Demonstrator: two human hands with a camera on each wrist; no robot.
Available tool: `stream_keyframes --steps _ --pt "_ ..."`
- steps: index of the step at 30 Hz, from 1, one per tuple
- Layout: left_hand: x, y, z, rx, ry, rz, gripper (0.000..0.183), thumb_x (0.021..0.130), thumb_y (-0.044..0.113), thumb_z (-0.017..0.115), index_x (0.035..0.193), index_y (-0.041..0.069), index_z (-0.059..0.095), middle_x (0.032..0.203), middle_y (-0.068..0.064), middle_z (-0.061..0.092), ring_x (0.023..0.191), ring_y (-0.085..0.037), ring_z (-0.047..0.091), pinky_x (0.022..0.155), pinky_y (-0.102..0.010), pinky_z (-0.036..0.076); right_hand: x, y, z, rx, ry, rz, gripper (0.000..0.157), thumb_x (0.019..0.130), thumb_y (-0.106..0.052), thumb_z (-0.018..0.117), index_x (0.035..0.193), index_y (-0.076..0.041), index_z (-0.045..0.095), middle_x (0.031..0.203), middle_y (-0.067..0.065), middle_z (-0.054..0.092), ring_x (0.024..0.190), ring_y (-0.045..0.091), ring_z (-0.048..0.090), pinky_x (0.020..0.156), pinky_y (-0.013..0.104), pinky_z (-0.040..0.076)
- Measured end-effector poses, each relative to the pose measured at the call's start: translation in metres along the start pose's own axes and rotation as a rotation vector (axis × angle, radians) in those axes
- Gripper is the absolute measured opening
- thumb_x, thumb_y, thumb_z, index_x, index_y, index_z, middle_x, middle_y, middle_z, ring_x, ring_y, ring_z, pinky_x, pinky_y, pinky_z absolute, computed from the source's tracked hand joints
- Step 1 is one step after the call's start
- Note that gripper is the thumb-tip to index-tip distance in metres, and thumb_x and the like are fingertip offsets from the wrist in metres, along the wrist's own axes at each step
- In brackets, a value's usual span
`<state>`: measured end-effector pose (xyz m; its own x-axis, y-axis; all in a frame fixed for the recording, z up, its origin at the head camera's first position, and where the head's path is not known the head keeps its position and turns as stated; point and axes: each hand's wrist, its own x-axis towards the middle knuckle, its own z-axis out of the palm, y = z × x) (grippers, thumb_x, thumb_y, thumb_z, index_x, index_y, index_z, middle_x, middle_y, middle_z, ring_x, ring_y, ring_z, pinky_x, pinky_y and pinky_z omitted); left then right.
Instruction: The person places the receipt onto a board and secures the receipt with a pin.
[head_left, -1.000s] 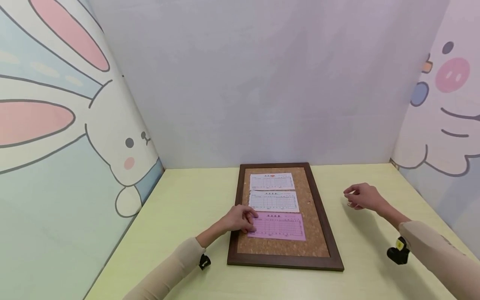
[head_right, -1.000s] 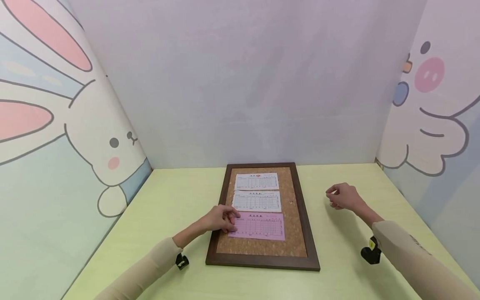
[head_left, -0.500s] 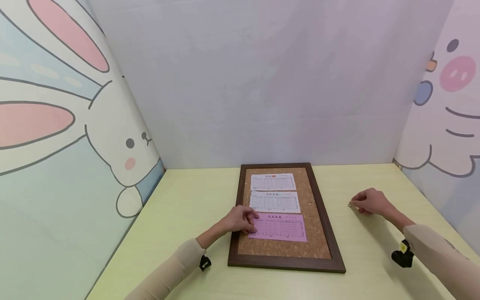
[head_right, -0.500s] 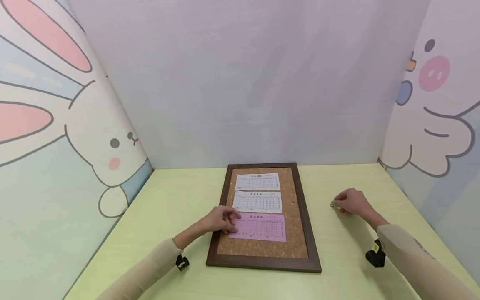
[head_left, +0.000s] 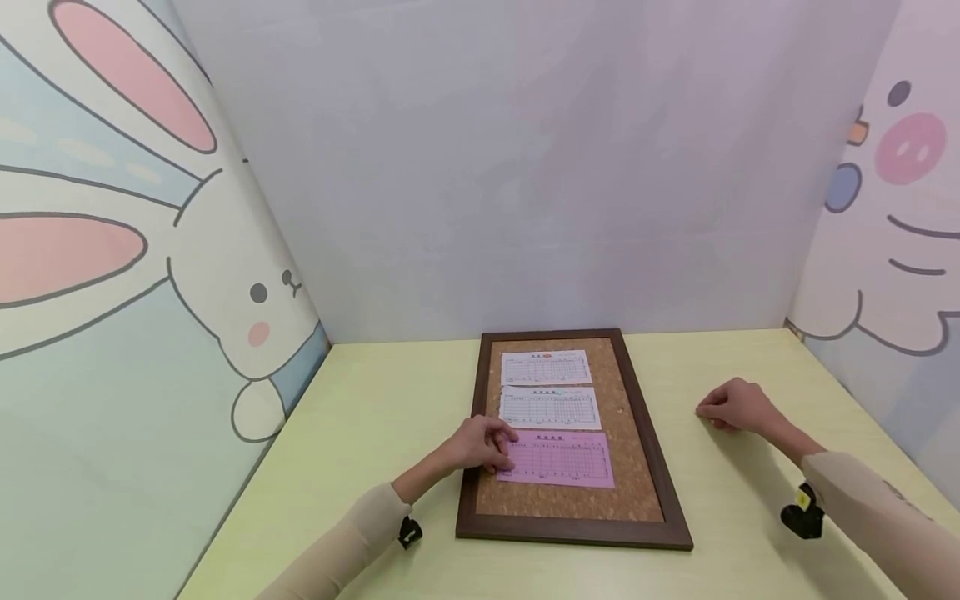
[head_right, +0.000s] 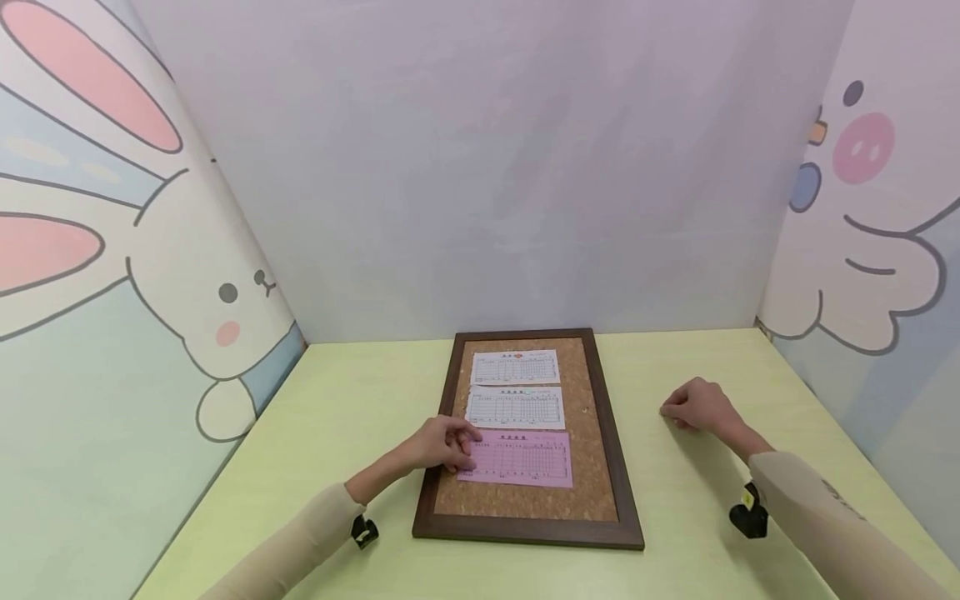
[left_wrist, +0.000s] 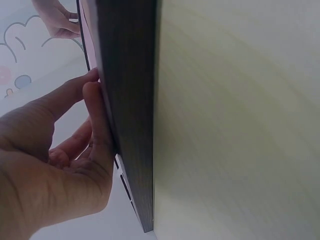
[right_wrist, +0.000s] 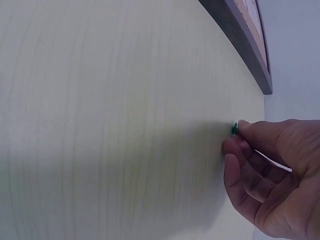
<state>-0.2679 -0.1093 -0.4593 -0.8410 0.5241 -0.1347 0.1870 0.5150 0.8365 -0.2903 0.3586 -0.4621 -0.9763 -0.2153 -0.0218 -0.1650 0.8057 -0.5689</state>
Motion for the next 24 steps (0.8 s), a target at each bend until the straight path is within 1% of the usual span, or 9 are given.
stream_keyframes --steps 4,6,8,11,15,19,24 --pt "0.000 -0.001 0.000 0.000 0.000 -0.003 0.030 0.081 -0.002 0.082 0.109 -0.005 0.070 0.079 -0.011 0.070 0.058 -0.007 0.060 0.054 -0.025 0.057 0.000 0.001 0.001 -0.008 0.011 -0.012 0.019 0.095 -0.013 0.070 0.087 0.003 0.077 0.061 -0.001 0.065 0.054 0.011 0.059 0.050 0.025 0.047" --pt "0.000 -0.001 0.001 -0.002 0.003 -0.013 0.030 0.081 -0.002 0.083 0.109 -0.005 0.070 0.078 -0.008 0.069 0.058 -0.007 0.060 0.054 -0.023 0.057 0.000 0.000 0.002 -0.004 0.010 -0.007 0.019 0.095 -0.012 0.069 0.086 0.003 0.077 0.061 -0.001 0.065 0.053 0.010 0.058 0.050 0.024 0.046" --pt "0.000 -0.001 0.001 -0.006 0.006 -0.021 0.030 0.081 -0.002 0.083 0.109 -0.004 0.071 0.077 -0.006 0.069 0.058 -0.007 0.061 0.053 -0.022 0.056 0.000 -0.001 0.002 0.004 0.006 -0.008 0.019 0.096 -0.011 0.067 0.087 0.003 0.077 0.062 -0.001 0.066 0.054 0.011 0.059 0.050 0.024 0.046" --pt "0.001 -0.002 0.001 -0.008 0.008 -0.022 0.030 0.081 -0.003 0.083 0.108 -0.003 0.071 0.077 -0.005 0.068 0.057 -0.007 0.061 0.053 -0.022 0.056 -0.001 -0.007 0.002 0.017 -0.003 -0.013 0.020 0.097 -0.011 0.066 0.089 0.004 0.076 0.064 0.000 0.067 0.056 0.012 0.060 0.051 0.025 0.048" --pt "0.000 -0.002 0.000 -0.006 0.005 -0.009 0.030 0.080 -0.003 0.083 0.108 -0.005 0.071 0.078 -0.009 0.069 0.056 -0.008 0.060 0.053 -0.025 0.057 -0.003 -0.019 0.002 0.055 -0.019 -0.023 0.020 0.098 -0.010 0.064 0.094 0.007 0.074 0.069 0.004 0.069 0.061 0.014 0.063 0.052 0.026 0.052" --pt "-0.001 -0.001 -0.001 -0.009 0.004 -0.001 0.031 0.081 -0.002 0.083 0.109 -0.005 0.071 0.080 -0.011 0.069 0.057 -0.007 0.060 0.053 -0.024 0.057 -0.005 -0.036 0.003 0.097 -0.034 -0.041 0.021 0.100 -0.010 0.064 0.099 0.008 0.073 0.077 0.008 0.072 0.066 0.014 0.067 0.054 0.027 0.055" --pt "-0.003 0.000 -0.001 -0.021 0.005 0.000 0.032 0.081 -0.002 0.083 0.110 -0.005 0.071 0.079 -0.010 0.069 0.057 -0.007 0.060 0.053 -0.024 0.057 -0.008 -0.062 0.012 0.127 -0.046 -0.074 0.020 0.099 -0.011 0.064 0.100 0.007 0.073 0.080 0.010 0.073 0.067 0.015 0.068 0.054 0.027 0.056"
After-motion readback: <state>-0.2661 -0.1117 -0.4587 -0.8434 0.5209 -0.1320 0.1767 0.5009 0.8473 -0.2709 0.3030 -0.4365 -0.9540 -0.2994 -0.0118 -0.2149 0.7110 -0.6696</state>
